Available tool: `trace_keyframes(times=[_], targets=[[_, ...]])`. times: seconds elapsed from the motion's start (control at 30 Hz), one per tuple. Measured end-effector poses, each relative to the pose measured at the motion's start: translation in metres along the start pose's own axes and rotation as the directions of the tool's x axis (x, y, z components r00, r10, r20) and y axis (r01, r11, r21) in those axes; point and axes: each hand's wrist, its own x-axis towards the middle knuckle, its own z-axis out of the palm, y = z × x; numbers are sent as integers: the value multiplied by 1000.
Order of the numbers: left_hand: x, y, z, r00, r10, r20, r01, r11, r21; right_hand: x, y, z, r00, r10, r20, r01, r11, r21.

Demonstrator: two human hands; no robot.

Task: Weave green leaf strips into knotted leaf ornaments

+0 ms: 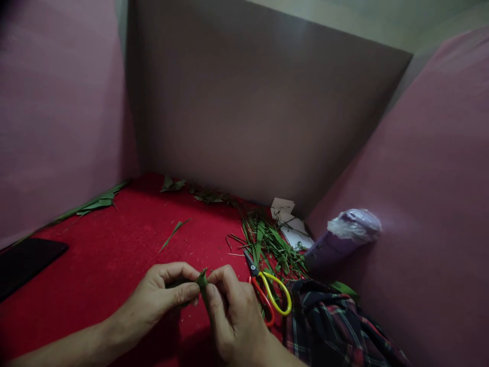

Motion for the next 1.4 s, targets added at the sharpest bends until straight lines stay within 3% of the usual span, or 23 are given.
trace_keyframes(times=[0.13, 0.37, 0.63, 0.87, 1.03, 1.23, 1.4], targets=[[-1, -1, 0, 999, -28, 21, 29, 998, -61, 0, -1, 1, 998, 61, -11, -60, 995, 82], [1, -7, 0, 999, 22, 43, -19, 998, -54, -4, 7, 8, 976, 209, -54, -195, 962, 190], [1, -6, 2, 999, 3, 44, -2, 1000, -24, -4, 9, 11, 959, 280, -45, -257, 925, 280], [0, -6, 0, 999, 31, 30, -31, 999, 15, -2, 10, 7, 975, 221, -34, -204, 942, 267], [2, -6, -2, 1000, -19, -2, 19, 1000, -21, -3, 12, 7, 979, 206, 6, -201, 948, 247], [4, -3, -2, 995, -52, 83, 56, 998, -43, -3, 17, 9, 959, 283, 8, -272, 913, 303], [2, -5, -3, 992, -9, 128, 4, 999, 38, -2, 17, 11, 950, 313, 5, -296, 895, 332]])
